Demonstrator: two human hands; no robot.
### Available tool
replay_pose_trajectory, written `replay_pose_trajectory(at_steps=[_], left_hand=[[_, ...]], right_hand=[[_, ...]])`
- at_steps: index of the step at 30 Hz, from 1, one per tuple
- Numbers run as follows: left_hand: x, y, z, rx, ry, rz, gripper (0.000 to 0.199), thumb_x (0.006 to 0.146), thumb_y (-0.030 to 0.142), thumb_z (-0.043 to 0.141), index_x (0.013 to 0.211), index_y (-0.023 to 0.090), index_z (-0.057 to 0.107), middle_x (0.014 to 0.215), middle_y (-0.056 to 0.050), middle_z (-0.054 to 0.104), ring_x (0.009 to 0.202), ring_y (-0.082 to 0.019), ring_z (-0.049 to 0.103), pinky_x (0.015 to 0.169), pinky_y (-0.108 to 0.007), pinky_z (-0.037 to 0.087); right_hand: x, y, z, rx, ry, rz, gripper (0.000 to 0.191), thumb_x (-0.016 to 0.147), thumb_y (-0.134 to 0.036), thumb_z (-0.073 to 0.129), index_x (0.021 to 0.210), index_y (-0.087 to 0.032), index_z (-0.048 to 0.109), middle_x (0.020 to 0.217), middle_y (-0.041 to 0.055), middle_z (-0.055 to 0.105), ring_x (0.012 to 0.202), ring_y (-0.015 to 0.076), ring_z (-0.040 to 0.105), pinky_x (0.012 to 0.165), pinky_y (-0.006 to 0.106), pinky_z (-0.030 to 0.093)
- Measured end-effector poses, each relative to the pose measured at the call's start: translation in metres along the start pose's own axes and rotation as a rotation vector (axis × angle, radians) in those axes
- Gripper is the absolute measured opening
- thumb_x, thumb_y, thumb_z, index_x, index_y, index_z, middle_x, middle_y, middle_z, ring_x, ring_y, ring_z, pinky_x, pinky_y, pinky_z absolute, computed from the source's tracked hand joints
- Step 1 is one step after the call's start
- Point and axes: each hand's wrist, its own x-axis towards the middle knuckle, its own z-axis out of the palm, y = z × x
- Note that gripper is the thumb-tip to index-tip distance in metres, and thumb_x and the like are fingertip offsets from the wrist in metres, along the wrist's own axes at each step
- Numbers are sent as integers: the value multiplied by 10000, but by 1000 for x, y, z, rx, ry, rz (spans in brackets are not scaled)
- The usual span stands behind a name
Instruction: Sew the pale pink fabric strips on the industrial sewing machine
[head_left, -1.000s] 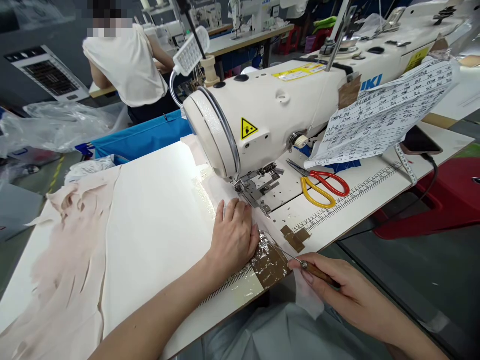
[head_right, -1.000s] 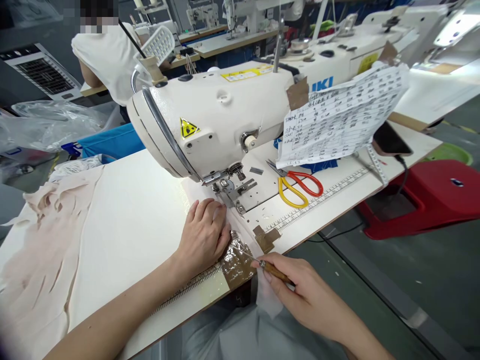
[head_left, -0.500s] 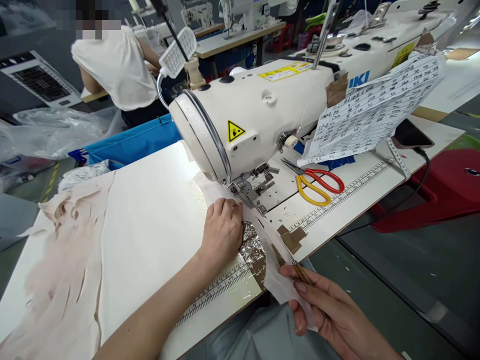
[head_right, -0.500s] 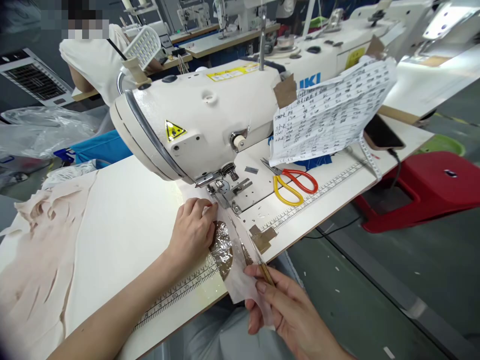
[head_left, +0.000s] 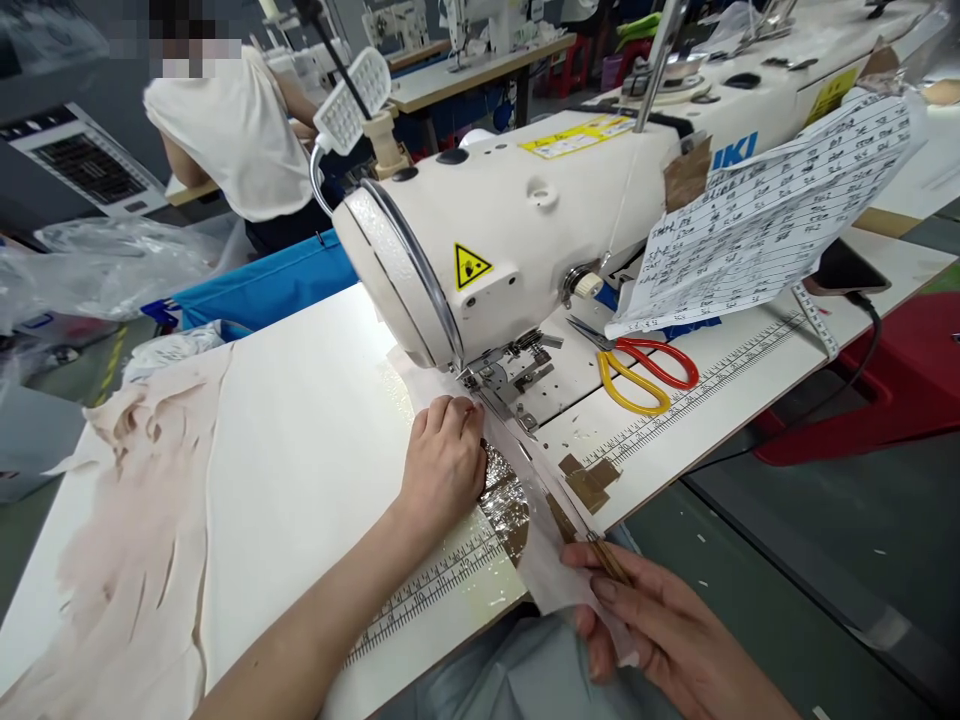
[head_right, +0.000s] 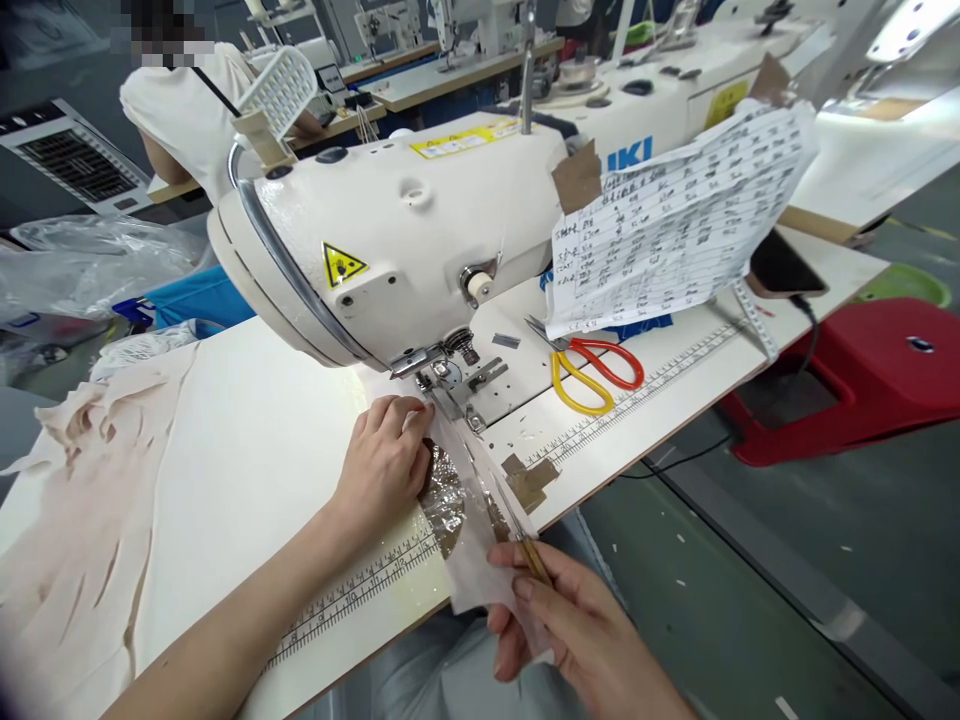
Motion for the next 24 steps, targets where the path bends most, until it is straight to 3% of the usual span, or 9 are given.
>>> replay_pose_trajectory(at_steps=[3,6,17,24], left_hand=[[1,-1,0,-11,-2,0,347,875,91,450,1190,101,596,1147,-146,597,1062,-290,498,848,-430,505],[3,-2,3,-27,2,-4,341,875,88,446,1179,82,601,1154,-150,592,1069,-289,493,842,-414,511],[3,-12,4,-63,13,-39,391,884,108,427,1246,82,574,1220,-154,593,1175,-298,475,946,-458,478],[-1,2,4,-48,0,-22,402,881,114,421,1255,115,570,1254,-158,570,1160,-304,495,939,-467,481]], right_hand=[[-2,3,-8,51,-17,67,392,879,-544,607,1062,-199,643,743,28,677,638,186,673,650,329,554],[-2,2,-14,1,-11,33,361,894,-535,599,1036,-205,632,745,18,675,674,181,667,693,327,544],[5,-10,-11,-165,-42,-57,412,881,-595,556,960,-196,625,723,28,646,660,186,638,649,328,556],[-5,-1,-32,-379,22,-89,395,951,-549,461,1028,-199,625,781,30,648,585,150,590,605,295,526]])
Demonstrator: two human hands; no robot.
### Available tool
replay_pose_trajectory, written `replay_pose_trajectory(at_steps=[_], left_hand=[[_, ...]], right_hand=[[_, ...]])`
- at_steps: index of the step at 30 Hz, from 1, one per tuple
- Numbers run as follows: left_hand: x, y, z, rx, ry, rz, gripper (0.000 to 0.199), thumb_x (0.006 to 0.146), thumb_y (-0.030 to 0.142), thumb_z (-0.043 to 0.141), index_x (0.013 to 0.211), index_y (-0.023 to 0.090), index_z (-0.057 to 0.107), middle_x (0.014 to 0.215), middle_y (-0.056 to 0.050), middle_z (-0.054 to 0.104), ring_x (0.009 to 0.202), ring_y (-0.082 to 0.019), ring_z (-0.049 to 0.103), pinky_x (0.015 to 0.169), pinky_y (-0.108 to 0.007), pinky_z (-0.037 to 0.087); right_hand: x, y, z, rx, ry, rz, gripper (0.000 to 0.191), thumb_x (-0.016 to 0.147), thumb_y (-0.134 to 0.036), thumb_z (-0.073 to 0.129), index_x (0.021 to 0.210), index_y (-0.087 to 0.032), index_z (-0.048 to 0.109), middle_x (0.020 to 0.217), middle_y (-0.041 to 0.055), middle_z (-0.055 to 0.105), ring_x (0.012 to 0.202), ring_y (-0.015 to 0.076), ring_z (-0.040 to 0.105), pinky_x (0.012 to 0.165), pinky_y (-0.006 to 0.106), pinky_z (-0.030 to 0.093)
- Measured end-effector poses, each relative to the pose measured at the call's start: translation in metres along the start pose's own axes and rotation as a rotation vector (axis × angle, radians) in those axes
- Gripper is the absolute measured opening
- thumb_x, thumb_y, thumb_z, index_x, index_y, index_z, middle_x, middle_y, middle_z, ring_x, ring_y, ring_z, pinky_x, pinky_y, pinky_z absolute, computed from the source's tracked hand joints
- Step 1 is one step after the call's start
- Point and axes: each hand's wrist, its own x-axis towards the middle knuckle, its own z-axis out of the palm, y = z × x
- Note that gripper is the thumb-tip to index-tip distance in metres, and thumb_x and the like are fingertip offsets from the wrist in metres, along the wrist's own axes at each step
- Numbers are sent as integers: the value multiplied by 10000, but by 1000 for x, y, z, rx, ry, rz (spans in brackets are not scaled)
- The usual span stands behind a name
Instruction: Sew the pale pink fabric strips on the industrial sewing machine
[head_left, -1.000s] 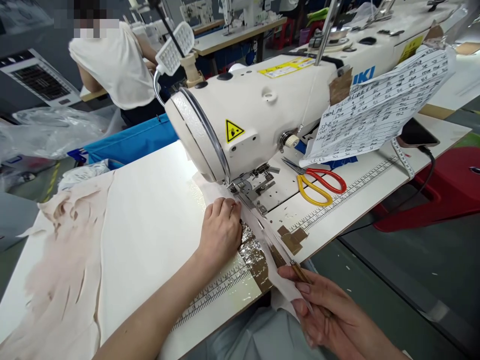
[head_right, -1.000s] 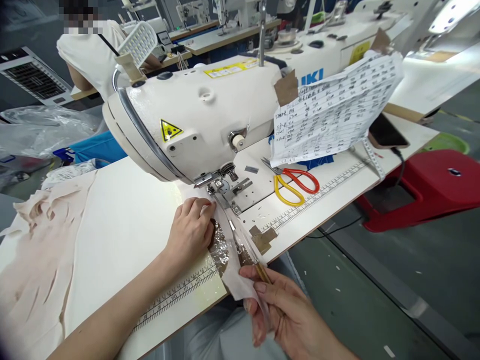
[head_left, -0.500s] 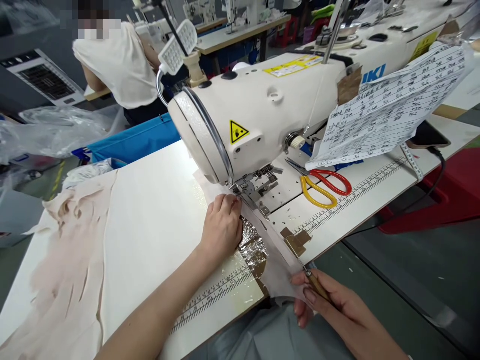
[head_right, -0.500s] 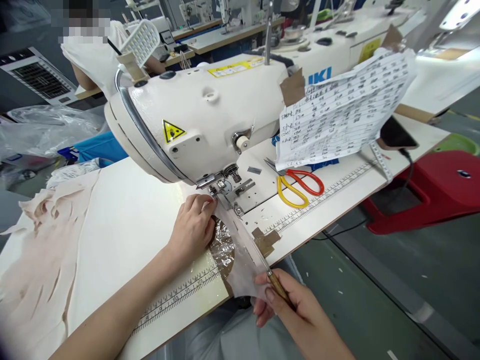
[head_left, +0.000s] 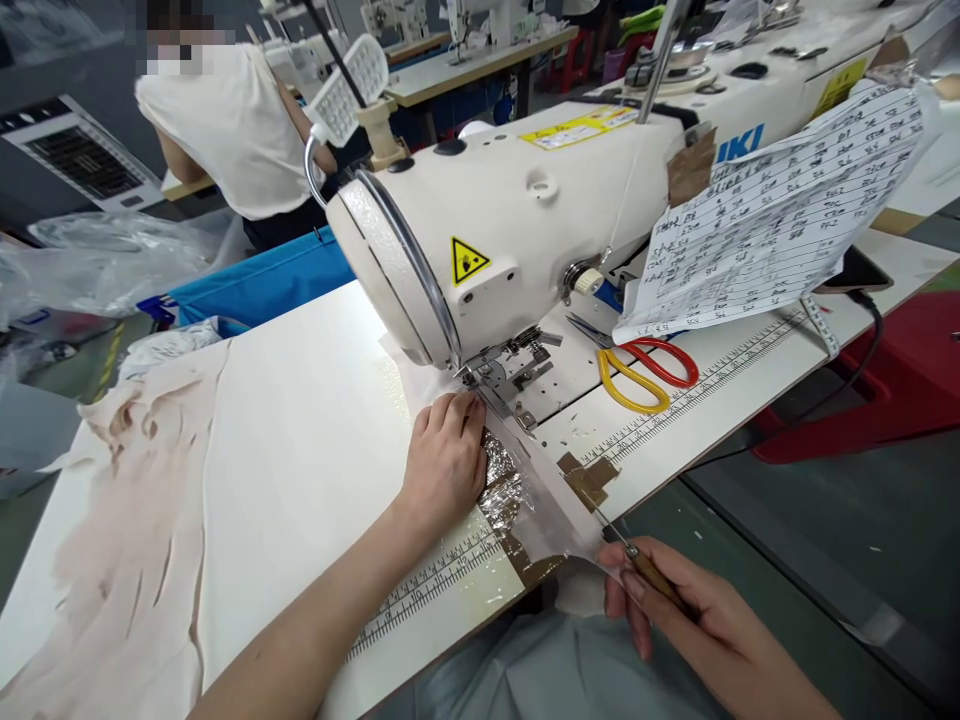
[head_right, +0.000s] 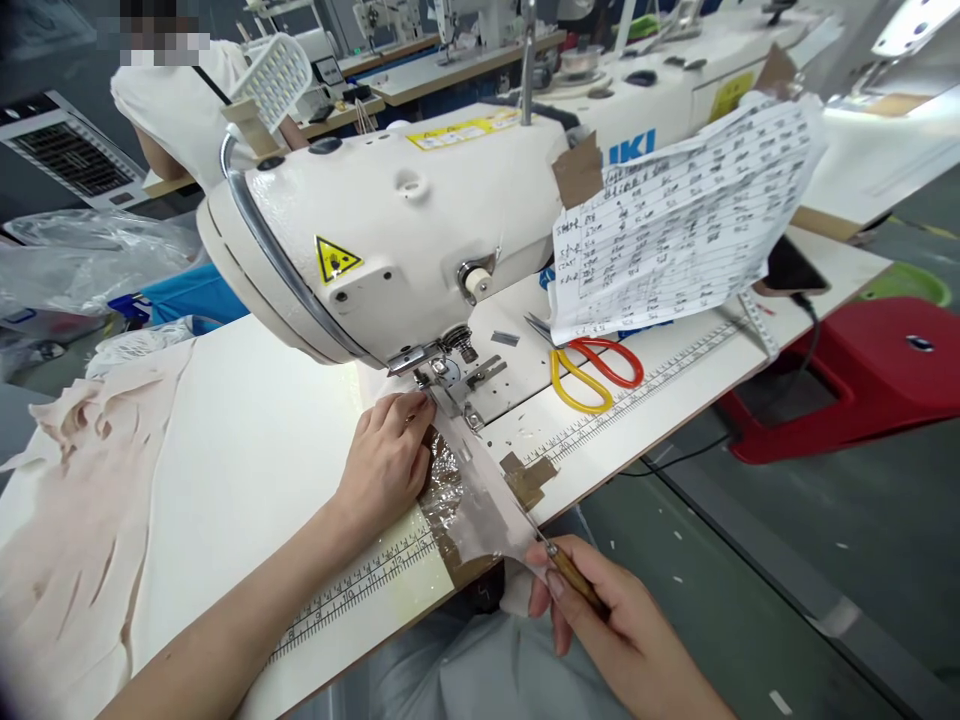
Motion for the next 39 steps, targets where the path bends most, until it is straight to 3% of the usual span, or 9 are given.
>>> replay_pose_trajectory(at_steps=[6,12,19,24,26,30,32,35,39], left_hand=[[-3,7,-2,17,-3,35,394,879,123,433,1246,54,557,1268,-177,561,1191,-310,477,989,-457,448],[-6,11,-5,3,-2,47,406,850,110,445,1241,83,550,1249,-174,561,1177,-311,485,986,-460,445],[-6,11,-5,-17,-18,54,409,853,132,453,1249,87,546,1258,-175,557,1195,-320,470,988,-476,448],[-3,11,-7,-10,-18,24,398,871,136,446,1252,75,546,1254,-179,558,1187,-317,473,981,-482,462],[-2,10,-6,-5,-26,2,395,883,141,443,1260,73,542,1254,-174,556,1176,-316,476,974,-492,470],[0,6,-1,-5,-9,-13,364,900,118,445,1238,35,553,1227,-177,555,1119,-301,499,927,-458,511],[2,2,3,-4,20,6,328,913,88,427,1199,35,578,1186,-174,567,1058,-274,525,886,-412,537],[8,-6,8,24,56,56,298,925,46,390,1118,67,617,1092,-157,597,959,-242,555,809,-367,562],[18,-16,13,84,56,98,269,935,45,388,1001,94,644,955,-132,630,820,-217,568,733,-361,564]], right_hand=[[-5,5,-5,23,55,16,392,935,-559,492,1040,-203,622,741,15,644,554,154,601,566,289,521],[-9,-3,-3,22,95,3,394,913,-576,527,1014,-214,645,713,18,649,584,175,638,581,295,549],[-9,3,-13,-196,89,-121,327,947,-487,501,1060,-243,686,749,32,695,665,184,663,601,243,552],[-16,13,-24,-400,180,-204,306,920,-457,557,1093,-268,724,966,64,755,808,213,708,653,231,575],[-20,13,-24,-419,215,-256,282,901,-459,587,1058,-290,750,1002,65,758,881,231,710,721,250,584],[-24,-1,-17,-348,265,-337,238,886,-464,603,990,-336,776,927,57,760,840,229,705,698,267,585],[-22,-17,-12,-314,204,-408,205,887,-402,606,1003,-356,769,906,47,757,821,226,705,685,274,582],[-16,-48,-8,-312,2,-535,285,893,-285,583,1117,-391,724,909,25,758,806,211,711,723,279,583],[-7,-85,-1,-355,-279,-623,289,940,-289,541,1198,-329,664,887,25,756,744,165,710,697,233,581]])
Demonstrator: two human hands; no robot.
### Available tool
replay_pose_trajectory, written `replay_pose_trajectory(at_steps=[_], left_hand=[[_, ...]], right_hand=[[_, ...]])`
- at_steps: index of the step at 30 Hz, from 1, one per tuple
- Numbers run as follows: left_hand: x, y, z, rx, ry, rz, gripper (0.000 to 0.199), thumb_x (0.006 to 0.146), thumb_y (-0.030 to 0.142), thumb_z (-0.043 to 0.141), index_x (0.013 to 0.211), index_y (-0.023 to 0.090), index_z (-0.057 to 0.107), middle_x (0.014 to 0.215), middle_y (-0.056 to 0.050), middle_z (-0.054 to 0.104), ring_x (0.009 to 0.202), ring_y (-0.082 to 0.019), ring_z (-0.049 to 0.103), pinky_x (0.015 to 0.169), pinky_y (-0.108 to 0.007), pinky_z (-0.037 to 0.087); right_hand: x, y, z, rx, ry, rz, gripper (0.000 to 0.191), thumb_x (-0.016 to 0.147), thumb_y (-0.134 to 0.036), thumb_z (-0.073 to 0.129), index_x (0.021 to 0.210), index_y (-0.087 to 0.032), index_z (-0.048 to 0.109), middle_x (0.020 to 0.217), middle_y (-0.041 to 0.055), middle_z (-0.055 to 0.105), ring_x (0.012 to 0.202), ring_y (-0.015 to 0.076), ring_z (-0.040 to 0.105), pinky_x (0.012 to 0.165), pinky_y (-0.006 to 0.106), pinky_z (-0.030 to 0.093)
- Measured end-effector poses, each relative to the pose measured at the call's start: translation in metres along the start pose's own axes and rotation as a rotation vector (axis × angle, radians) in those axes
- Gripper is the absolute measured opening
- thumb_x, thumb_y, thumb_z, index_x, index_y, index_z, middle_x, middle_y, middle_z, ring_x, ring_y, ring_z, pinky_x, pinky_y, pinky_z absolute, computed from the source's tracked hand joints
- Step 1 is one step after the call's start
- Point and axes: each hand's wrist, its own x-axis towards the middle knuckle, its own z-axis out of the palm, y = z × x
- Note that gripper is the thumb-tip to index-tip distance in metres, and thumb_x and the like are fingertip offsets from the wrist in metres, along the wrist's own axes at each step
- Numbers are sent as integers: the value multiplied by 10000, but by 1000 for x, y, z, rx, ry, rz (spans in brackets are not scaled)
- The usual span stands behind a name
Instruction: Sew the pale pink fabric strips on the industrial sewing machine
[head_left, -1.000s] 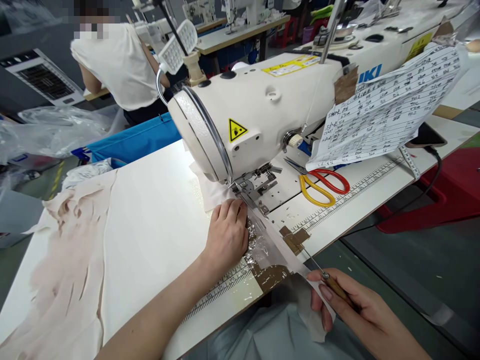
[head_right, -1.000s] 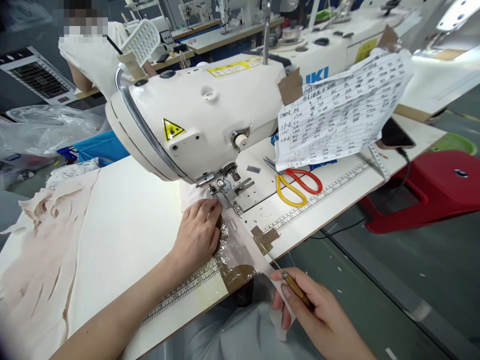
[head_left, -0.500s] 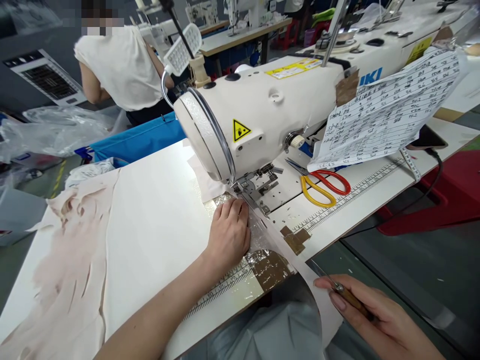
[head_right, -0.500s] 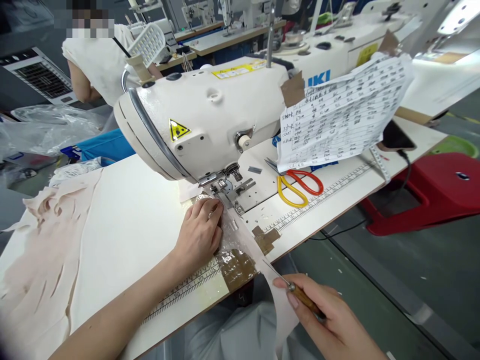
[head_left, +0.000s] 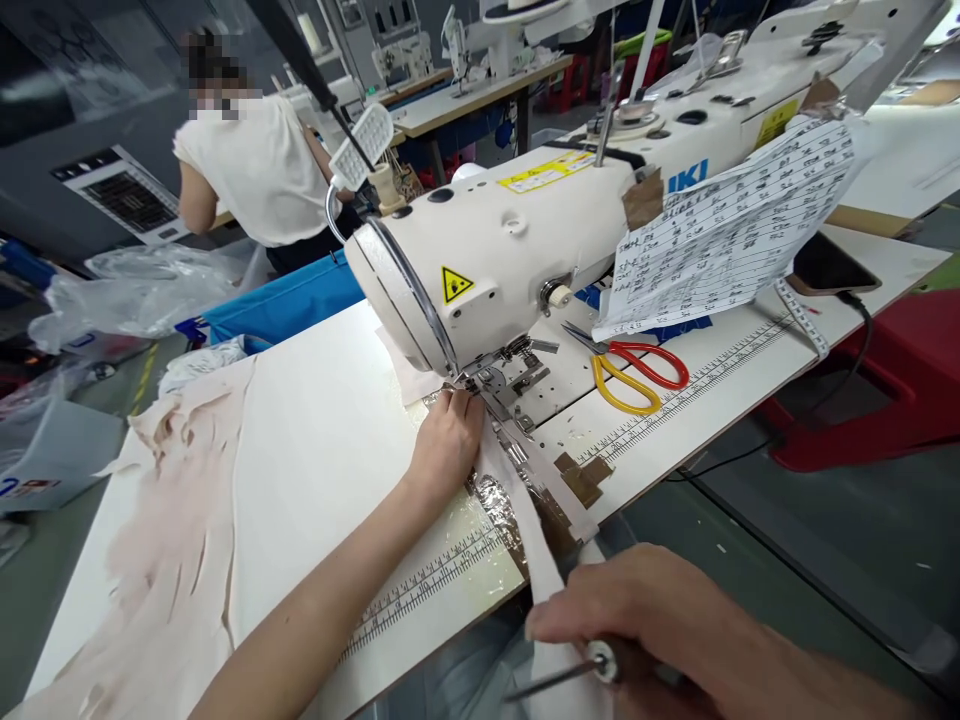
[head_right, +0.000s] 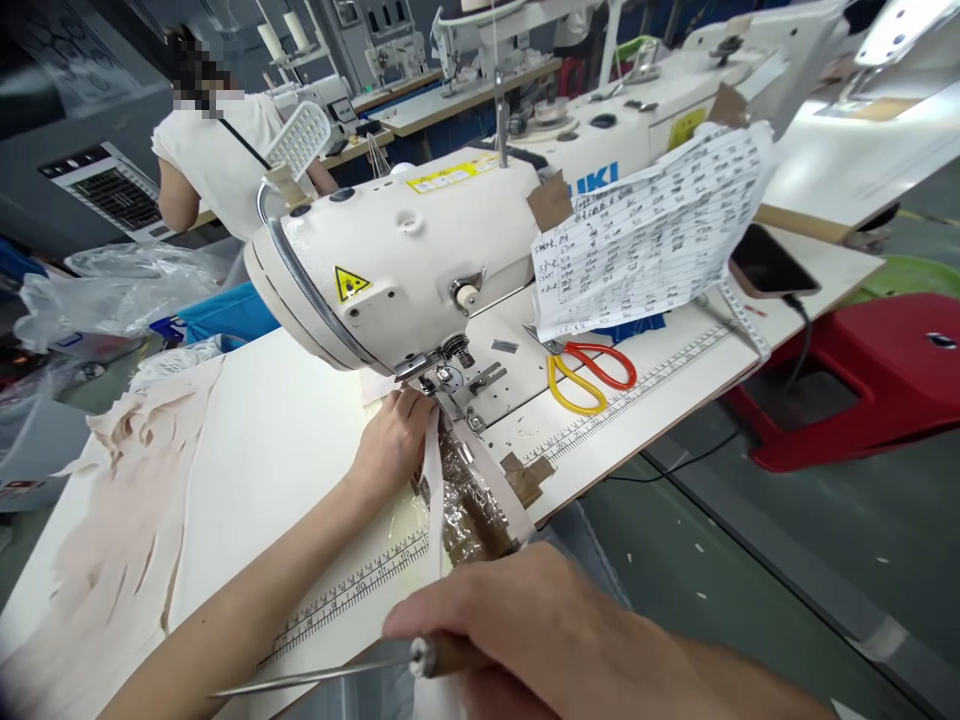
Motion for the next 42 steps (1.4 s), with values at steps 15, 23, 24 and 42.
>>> replay_pose_trajectory(at_steps=[15,23,24,42], left_hand=[[1,-28,11,-624,180,-203,130,903,260,571,849,190,667,904,-43,670,833,-173,642,713,-297,525],[2,-27,15,-598,192,-227,137,905,285,550,848,187,628,871,-49,657,816,-178,628,702,-302,505],[2,-26,15,-596,193,-232,143,908,290,543,854,186,626,872,-52,655,823,-181,627,705,-305,503],[7,-25,4,-639,122,-352,131,842,290,540,764,208,604,793,-18,642,726,-161,604,636,-278,474]], right_hand=[[58,85,23,-735,337,174,335,1001,-213,375,1286,-138,533,930,80,752,759,202,712,564,270,442],[83,85,24,-829,275,212,323,970,-192,445,1263,-153,577,953,64,745,814,183,712,560,276,406],[84,85,23,-832,264,226,324,969,-191,448,1264,-155,576,947,61,743,817,184,712,558,279,402],[85,87,24,-827,264,228,302,969,-187,441,1240,-150,570,949,66,741,826,180,712,559,277,403]])
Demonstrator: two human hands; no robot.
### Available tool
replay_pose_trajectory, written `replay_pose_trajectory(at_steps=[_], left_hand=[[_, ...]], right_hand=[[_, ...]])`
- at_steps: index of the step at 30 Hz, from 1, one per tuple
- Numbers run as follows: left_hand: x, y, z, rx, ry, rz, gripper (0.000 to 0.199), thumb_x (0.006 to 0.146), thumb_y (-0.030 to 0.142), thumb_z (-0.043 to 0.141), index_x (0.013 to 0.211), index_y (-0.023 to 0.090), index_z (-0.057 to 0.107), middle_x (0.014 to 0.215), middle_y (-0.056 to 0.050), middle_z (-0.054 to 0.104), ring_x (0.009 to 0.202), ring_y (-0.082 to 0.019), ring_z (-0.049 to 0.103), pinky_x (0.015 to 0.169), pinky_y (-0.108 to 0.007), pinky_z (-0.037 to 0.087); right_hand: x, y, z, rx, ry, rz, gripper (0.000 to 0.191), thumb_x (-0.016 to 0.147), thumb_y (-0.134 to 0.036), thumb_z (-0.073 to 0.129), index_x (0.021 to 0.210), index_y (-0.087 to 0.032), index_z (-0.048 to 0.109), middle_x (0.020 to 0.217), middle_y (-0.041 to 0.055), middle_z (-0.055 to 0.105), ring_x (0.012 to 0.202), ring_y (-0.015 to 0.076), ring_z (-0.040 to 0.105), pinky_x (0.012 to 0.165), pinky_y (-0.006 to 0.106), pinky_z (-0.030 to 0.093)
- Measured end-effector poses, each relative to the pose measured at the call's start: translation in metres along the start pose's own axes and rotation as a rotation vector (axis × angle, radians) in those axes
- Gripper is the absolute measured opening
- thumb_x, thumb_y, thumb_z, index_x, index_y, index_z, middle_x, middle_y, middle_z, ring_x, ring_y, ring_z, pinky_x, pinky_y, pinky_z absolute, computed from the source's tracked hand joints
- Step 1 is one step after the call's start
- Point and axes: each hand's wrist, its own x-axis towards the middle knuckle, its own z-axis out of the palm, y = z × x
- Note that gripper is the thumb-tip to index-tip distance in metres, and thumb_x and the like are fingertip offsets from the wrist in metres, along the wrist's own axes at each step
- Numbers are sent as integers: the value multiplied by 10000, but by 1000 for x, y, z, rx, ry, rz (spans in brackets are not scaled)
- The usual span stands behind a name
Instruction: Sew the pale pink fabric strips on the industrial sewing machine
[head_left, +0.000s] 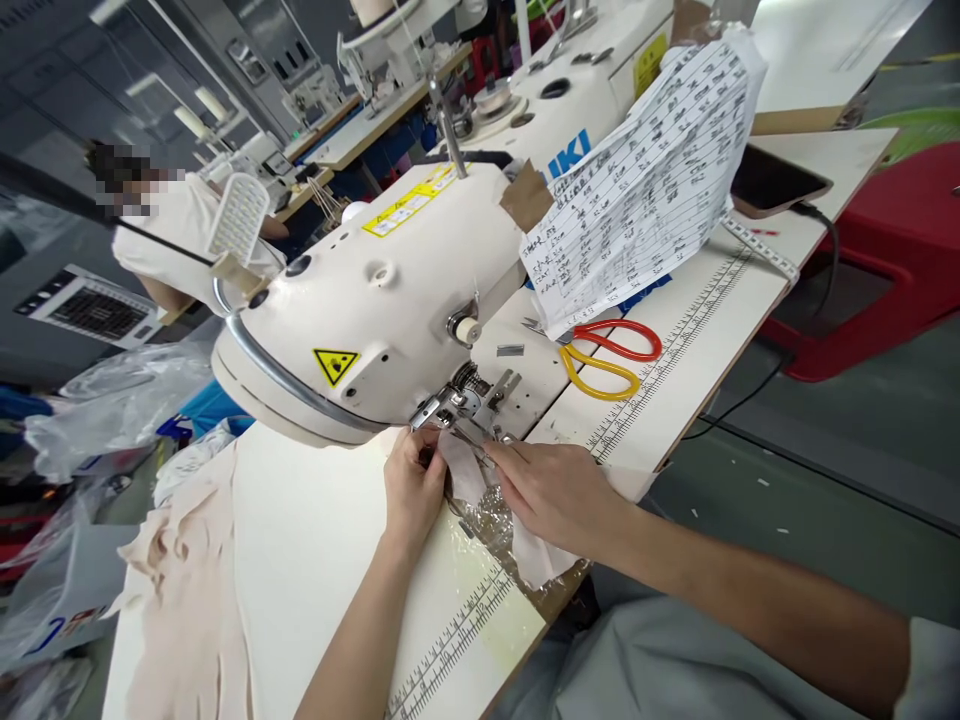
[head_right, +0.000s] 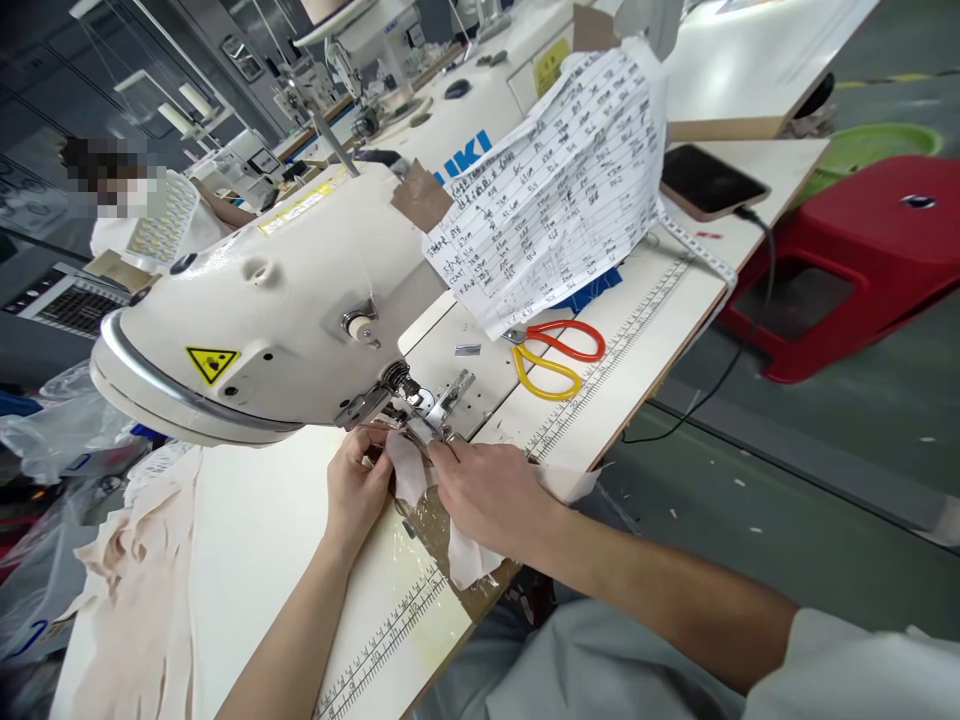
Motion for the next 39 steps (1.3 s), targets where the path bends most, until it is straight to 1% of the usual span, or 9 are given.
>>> replay_pose_trajectory(at_steps=[4,10,13,16,20,26,31,34,39], left_hand=[[-1,-3,1,27,29,62,104,846,264,559,772,209,608,810,-16,653,757,-164,625,642,-275,489],[-4,-6,3,146,43,326,94,905,161,513,880,196,596,927,-48,641,871,-169,627,767,-318,531],[-6,-1,-2,175,-24,417,166,920,120,472,978,195,609,997,-69,625,923,-180,610,798,-340,541],[-9,5,-8,212,-97,472,266,922,77,424,1070,188,614,1056,-100,603,958,-202,586,803,-366,549],[-15,14,-7,377,-139,450,304,920,65,404,1088,162,638,1075,-135,594,932,-243,541,764,-400,556],[-26,29,7,475,-71,362,317,888,22,397,1056,113,649,1094,-152,595,962,-272,523,784,-420,562],[-38,35,12,499,-74,324,363,892,26,389,1180,80,604,1186,-172,602,1085,-296,534,914,-466,534],[-44,35,12,531,-93,333,399,895,20,375,1229,68,588,1242,-168,607,1146,-301,533,936,-463,524],[-46,33,9,518,-98,299,449,884,20,391,1272,129,588,1276,-135,619,1193,-283,541,955,-467,517]], right_hand=[[1,-1,1,-21,0,8,294,978,-184,437,1243,-150,560,925,67,735,805,178,706,545,275,387],[-2,-2,2,-56,38,-17,277,959,-135,448,1209,-126,569,907,81,729,778,194,701,564,282,403],[-18,2,-2,-39,47,-12,216,932,-115,468,1094,-122,611,796,61,719,696,205,697,522,296,391],[-49,13,-12,127,65,-33,204,908,-97,441,1013,-159,605,704,18,695,592,182,671,488,293,397],[-99,30,-30,400,80,-104,319,916,-103,416,1160,-261,547,994,-12,747,780,137,722,667,246,525],[-146,47,-32,460,92,-37,350,918,-161,464,1196,-363,531,969,-26,752,692,154,717,585,245,535],[-149,46,-31,505,38,53,274,938,-236,450,1120,-330,632,958,29,757,733,198,719,604,278,538],[-145,45,-34,511,-54,97,270,937,-248,448,1102,-305,655,945,37,755,737,198,714,640,286,547],[-141,53,-32,555,-118,185,258,938,-312,463,1080,-270,674,834,49,743,665,197,684,611,281,542]])
